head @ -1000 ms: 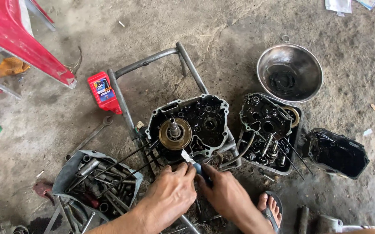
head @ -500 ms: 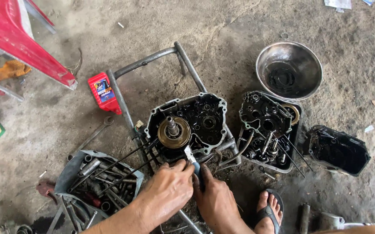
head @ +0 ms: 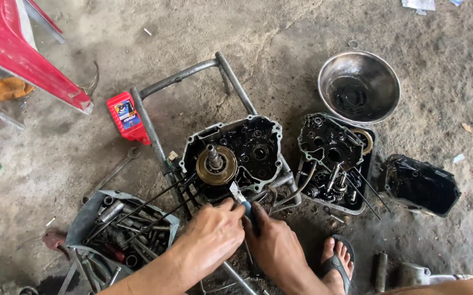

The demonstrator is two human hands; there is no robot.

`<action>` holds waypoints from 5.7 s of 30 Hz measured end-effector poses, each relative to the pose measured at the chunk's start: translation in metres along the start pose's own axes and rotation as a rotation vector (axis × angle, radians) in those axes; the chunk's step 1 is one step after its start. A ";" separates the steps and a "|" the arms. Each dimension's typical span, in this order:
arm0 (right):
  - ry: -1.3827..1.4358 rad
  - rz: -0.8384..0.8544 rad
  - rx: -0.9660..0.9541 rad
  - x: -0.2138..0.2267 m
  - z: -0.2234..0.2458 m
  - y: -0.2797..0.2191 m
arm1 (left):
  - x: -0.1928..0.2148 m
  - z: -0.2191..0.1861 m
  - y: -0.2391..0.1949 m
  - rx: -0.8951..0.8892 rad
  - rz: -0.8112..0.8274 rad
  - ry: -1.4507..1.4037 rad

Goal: The person uses a screwdriver to scrape and clean the mating surface of a disassembled engine casing. The person holds the casing steady with one hand while scraping with the other, working around the internal gears and shafts.

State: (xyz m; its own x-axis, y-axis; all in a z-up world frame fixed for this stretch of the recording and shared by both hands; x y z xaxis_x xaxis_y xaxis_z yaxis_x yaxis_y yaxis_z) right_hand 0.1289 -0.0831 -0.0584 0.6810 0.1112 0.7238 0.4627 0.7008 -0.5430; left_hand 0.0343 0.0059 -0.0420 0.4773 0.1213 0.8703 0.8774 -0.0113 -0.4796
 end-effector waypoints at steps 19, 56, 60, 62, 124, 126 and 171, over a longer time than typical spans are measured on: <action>0.018 -0.038 -0.108 -0.004 0.002 -0.012 | 0.005 0.001 -0.004 -0.016 -0.100 -0.077; 0.193 -0.023 0.186 -0.006 -0.014 0.010 | -0.023 0.008 -0.003 0.006 -0.276 -0.138; 0.222 -0.070 0.079 -0.007 -0.012 0.003 | -0.015 0.006 -0.005 -0.031 -0.369 -0.153; 0.232 -0.114 0.076 -0.015 -0.016 0.001 | -0.006 0.004 -0.003 -0.024 -0.272 -0.160; 0.294 -0.143 -0.212 -0.015 -0.026 -0.007 | -0.017 0.009 0.005 0.014 -0.375 -0.406; 0.424 -0.147 -0.179 -0.025 -0.041 0.000 | 0.012 0.004 0.000 -0.074 -0.249 -0.372; 0.087 -0.135 0.290 0.015 -0.083 0.051 | -0.076 -0.046 0.136 0.877 -1.206 -2.534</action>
State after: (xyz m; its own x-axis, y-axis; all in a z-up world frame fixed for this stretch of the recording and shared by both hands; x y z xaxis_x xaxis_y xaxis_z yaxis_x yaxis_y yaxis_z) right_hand 0.2099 -0.1047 -0.1104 0.6766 -0.0483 0.7348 0.3795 0.8780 -0.2917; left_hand 0.1201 -0.0503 -0.1682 -0.8989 -0.1598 -0.4081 0.1902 0.6967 -0.6917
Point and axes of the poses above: each hand's wrist, its own y-axis towards the middle knuckle, its own x-axis out of the back of the hand, z = x × y, the point moved 4 cm from there along y, towards the middle knuckle, and after that the axes turned 11 degrees about -y, right-handed, at the moved point
